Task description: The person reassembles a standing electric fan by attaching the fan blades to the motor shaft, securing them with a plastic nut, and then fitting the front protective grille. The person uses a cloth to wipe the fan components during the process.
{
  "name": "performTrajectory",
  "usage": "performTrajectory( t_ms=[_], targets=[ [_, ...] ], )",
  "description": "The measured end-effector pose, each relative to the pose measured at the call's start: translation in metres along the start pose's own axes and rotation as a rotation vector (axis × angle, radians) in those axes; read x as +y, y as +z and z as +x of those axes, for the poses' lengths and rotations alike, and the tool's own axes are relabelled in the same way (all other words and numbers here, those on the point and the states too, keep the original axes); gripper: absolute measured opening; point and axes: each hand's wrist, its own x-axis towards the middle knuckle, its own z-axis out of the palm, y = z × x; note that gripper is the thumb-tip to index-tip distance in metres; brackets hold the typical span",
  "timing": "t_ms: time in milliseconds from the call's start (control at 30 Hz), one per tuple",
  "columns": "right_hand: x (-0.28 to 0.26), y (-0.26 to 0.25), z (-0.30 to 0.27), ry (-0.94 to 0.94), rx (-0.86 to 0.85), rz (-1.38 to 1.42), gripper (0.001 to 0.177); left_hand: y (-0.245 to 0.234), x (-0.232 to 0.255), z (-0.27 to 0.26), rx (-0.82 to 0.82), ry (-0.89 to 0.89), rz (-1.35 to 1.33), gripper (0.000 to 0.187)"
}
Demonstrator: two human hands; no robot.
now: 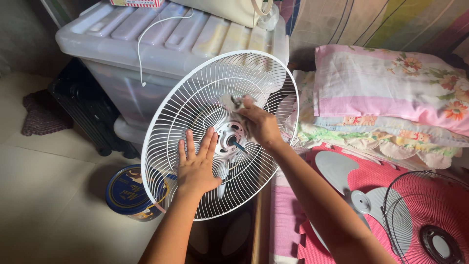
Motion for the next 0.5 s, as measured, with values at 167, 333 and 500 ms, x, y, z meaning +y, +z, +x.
performTrajectory(
  t_ms=[167, 333, 500],
  targets=[
    [0.011, -0.020, -0.006, 0.305, 0.101, 0.026, 0.034, 0.003, 0.008, 0.001, 0.022, 0.016, -0.016, 0.133],
    [-0.019, -0.021, 0.010, 0.581, 0.024, 0.079, 0.036, 0.013, 0.002, -0.005, 0.125, 0.034, 0.004, 0.128],
    [-0.066, -0.013, 0.026, 0.039, 0.076, 0.022, 0.028, 0.014, -0.004, -0.017, 0.442, 0.101, 0.077, 0.105]
  ],
)
